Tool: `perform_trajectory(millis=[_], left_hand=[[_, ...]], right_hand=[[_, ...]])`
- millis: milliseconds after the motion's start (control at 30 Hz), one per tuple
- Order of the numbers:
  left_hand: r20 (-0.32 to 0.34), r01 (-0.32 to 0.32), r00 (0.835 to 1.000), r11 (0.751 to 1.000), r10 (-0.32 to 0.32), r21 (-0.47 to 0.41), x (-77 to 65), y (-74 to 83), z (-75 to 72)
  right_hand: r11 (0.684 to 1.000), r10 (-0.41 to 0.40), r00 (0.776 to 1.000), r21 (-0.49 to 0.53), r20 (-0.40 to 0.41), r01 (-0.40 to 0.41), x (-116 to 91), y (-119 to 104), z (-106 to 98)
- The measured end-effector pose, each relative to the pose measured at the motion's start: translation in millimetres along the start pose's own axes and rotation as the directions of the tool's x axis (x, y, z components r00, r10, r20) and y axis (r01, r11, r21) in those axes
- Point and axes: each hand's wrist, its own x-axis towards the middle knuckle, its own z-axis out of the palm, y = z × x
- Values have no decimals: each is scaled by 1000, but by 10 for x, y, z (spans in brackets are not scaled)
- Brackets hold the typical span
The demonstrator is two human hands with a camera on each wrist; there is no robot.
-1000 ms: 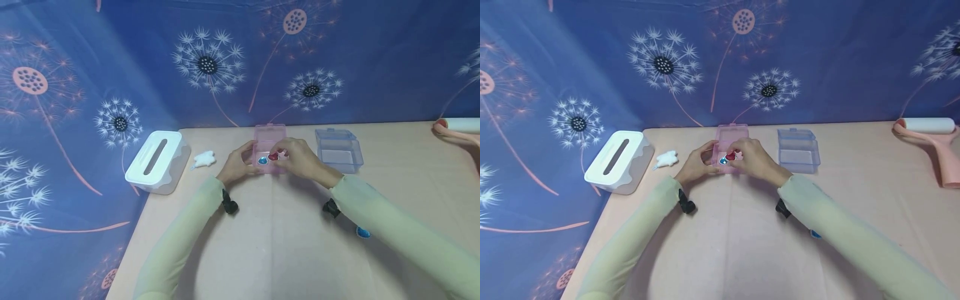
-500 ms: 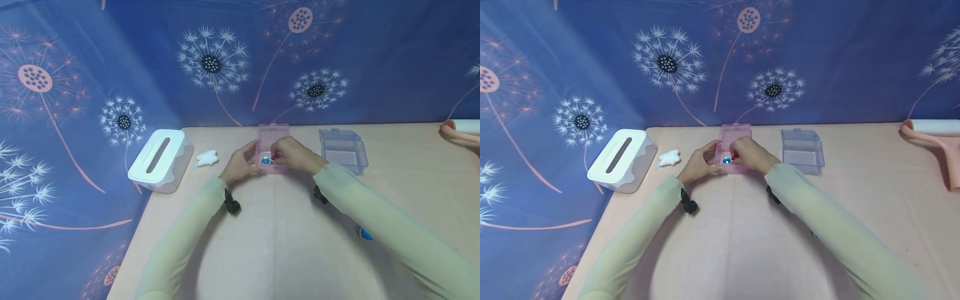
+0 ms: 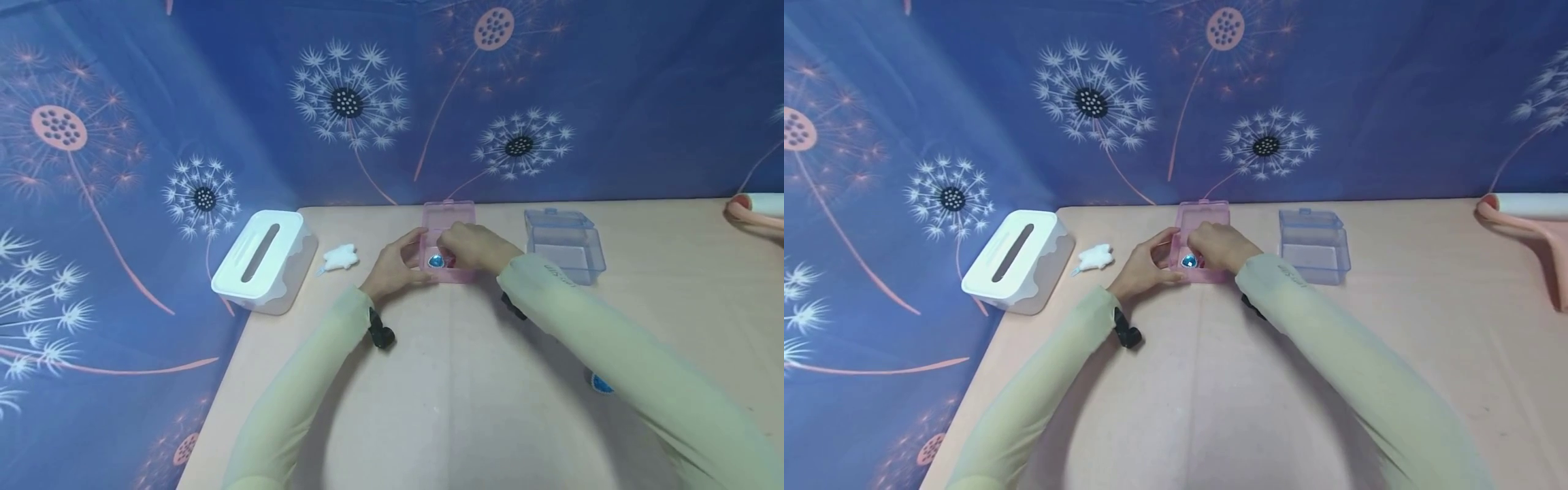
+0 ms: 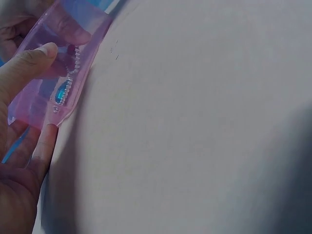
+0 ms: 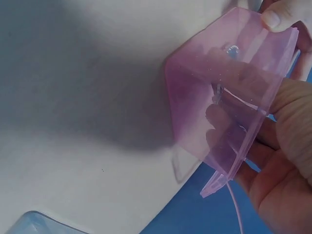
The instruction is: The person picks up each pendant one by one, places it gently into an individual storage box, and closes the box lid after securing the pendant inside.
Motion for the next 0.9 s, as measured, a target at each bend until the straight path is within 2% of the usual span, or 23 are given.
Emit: perform_trajectory(millis=[133,300,500,567,700,900], left_hand=[[-2,-8,1000,1000,8,30,12,21,12],[-2,1,1000,1000,-1,26,12,43,28],[34,11,999,1000,-11,14,-86,288,37],[43,7,999,1000,-8,15,-99,319,35],[42,-3,999,1000,3,-7,-66,228,30],[21,-47,999,997,48,-58,-2,39,-9]], right_hand=[[1000,6,1000,-14,8,-6,-17,-2,-4],[1000,-2,1000,-2,23,2,-11,21,8],[999,-29,999,26,28,28,-29,59,13],[998,-43,999,41,22,42,-39,79,14],[992,-74,997,104,-15,75,-74,119,-5],[974,-40,992,219,-122,66,-254,108,-155]])
